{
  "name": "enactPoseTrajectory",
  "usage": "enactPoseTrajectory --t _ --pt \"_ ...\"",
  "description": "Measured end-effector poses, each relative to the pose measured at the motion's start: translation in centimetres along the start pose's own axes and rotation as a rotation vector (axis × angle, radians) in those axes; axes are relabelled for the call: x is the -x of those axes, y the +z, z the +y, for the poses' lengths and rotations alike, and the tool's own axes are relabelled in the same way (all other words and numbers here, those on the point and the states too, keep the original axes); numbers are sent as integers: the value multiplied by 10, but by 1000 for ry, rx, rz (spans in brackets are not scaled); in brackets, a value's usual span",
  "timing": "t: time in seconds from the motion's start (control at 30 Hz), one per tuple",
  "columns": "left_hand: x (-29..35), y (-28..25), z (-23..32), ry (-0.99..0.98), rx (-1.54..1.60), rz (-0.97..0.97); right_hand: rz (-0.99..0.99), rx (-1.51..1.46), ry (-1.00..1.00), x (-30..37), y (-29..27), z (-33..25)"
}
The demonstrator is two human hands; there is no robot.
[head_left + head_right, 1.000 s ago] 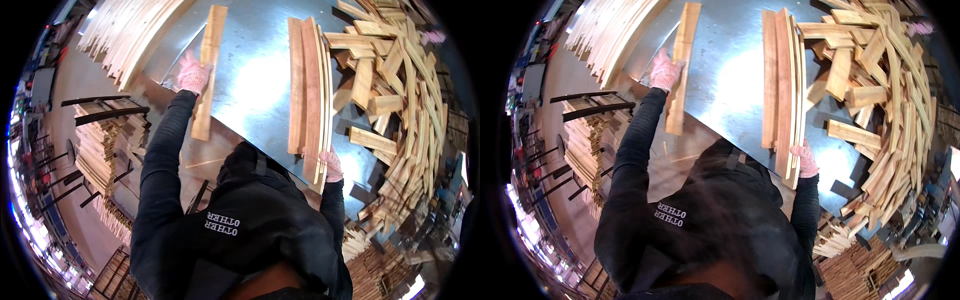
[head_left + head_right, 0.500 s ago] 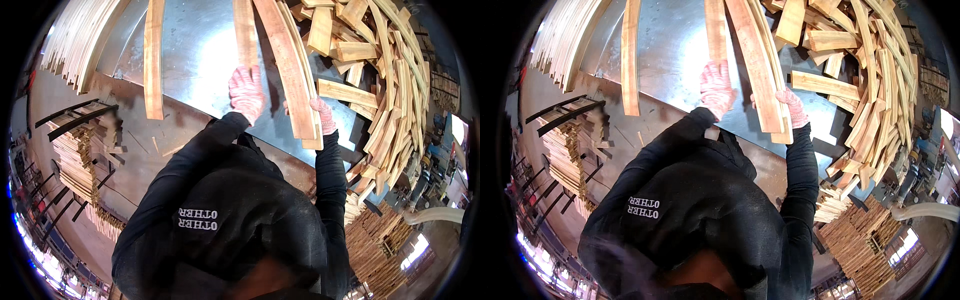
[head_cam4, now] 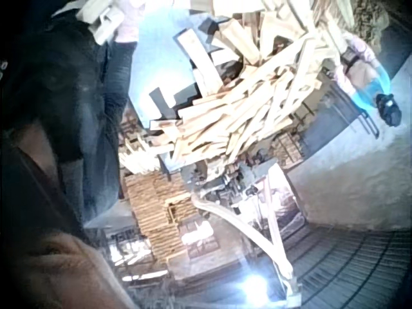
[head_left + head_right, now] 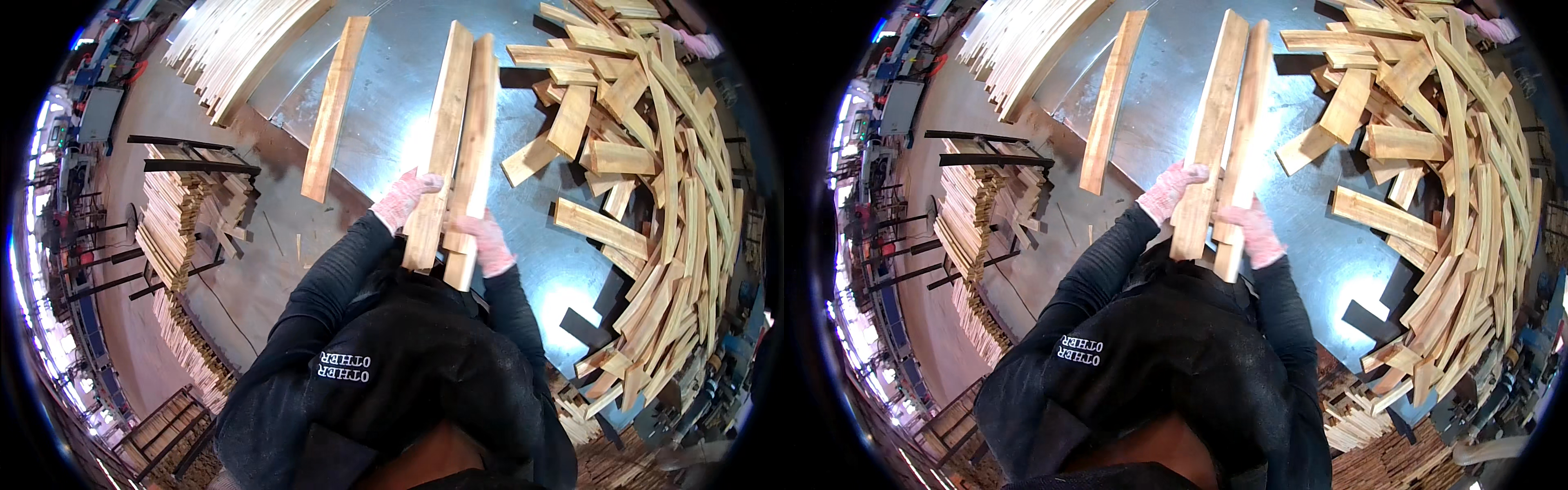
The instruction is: The person repeatedly picks up wooden planks from a large pile on a metal table and stacks them neatly on a nearby rack. The person handles the planks one by one or in small groups, aligning them before placing them on the rack.
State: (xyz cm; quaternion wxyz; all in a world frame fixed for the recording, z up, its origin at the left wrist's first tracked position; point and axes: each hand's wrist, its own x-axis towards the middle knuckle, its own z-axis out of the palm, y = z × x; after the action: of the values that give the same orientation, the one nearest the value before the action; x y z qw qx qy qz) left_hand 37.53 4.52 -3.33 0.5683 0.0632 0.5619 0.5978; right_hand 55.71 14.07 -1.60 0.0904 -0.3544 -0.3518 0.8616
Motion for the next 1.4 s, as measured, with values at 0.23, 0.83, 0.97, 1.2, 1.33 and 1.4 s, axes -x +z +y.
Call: enactPoseTrajectory --t 0.23,0.83,0.97,1.2,1.33,1.4 --pt "-25 -20 -5 -61 349 -258 -32 352 -38 -2 -26 -16" --pt "-1 17 40 93 -1188 118 201 1267 -31 -66 18 -24" --pt "20 50 18 87 -1303 336 200 658 -21 -45 -19 -9" --pt "14 -1 14 17 642 -384 103 24 -70 -56 -12 -7" --pt "4 -18 13 -202 663 2 -28 435 -256 -50 24 -4" --pt "-1 -18 9 -147 186 246 39 639 -114 -47 35 -5"
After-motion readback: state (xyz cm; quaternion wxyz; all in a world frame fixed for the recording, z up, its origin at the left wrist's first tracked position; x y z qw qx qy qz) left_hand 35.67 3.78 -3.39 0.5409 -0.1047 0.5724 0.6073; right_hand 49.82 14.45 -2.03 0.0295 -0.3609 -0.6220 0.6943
